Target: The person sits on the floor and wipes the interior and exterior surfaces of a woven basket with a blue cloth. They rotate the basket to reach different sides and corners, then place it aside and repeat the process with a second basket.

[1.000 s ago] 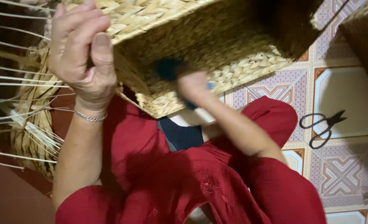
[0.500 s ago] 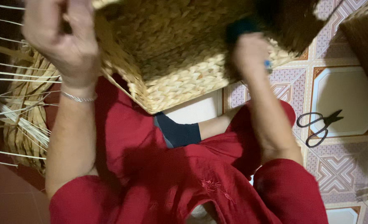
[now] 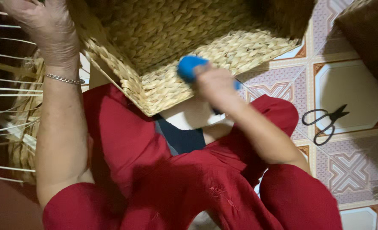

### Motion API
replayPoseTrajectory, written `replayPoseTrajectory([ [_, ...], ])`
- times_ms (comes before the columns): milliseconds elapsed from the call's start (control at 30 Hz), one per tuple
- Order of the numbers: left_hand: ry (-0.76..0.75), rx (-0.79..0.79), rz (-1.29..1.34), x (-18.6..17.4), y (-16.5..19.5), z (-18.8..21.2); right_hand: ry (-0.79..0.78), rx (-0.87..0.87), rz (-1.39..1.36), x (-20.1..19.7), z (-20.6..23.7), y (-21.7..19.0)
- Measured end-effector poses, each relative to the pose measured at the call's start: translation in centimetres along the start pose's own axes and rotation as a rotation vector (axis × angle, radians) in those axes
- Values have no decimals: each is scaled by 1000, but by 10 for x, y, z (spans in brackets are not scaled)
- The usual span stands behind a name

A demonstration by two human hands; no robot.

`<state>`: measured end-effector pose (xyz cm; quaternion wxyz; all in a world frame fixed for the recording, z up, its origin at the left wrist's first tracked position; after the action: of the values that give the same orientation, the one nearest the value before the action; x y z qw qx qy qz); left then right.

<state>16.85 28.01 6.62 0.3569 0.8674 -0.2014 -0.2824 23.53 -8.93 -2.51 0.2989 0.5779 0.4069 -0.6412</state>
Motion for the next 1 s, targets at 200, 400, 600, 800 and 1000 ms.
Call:
replayPoseTrajectory([
  [200, -31, -10, 38, 9, 31, 2, 140, 331, 178, -66, 46, 143],
  [400, 25, -831, 341, 23, 29, 104, 544, 392, -77, -121, 82, 210],
  [600, -168, -383, 55, 43, 46, 131, 408, 343, -349, -92, 54, 247],
  [800, -109, -519, 272, 34, 47, 141, 532, 341, -477, -84, 68, 252],
  [1000, -204, -550, 250, 10, 134, 66, 593, 538, -885, -67, 109, 222],
])
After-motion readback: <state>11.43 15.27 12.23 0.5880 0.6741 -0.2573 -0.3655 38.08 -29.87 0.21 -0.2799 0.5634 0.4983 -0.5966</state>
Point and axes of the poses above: each hand's wrist, its own z-axis away from the middle knuckle, its own x-axis out of the palm, y = z × x, the point moved 6 cm from there along -z, towards the middle knuckle, and after that the axes turned 7 degrees about -x, right-handed, at the moved point
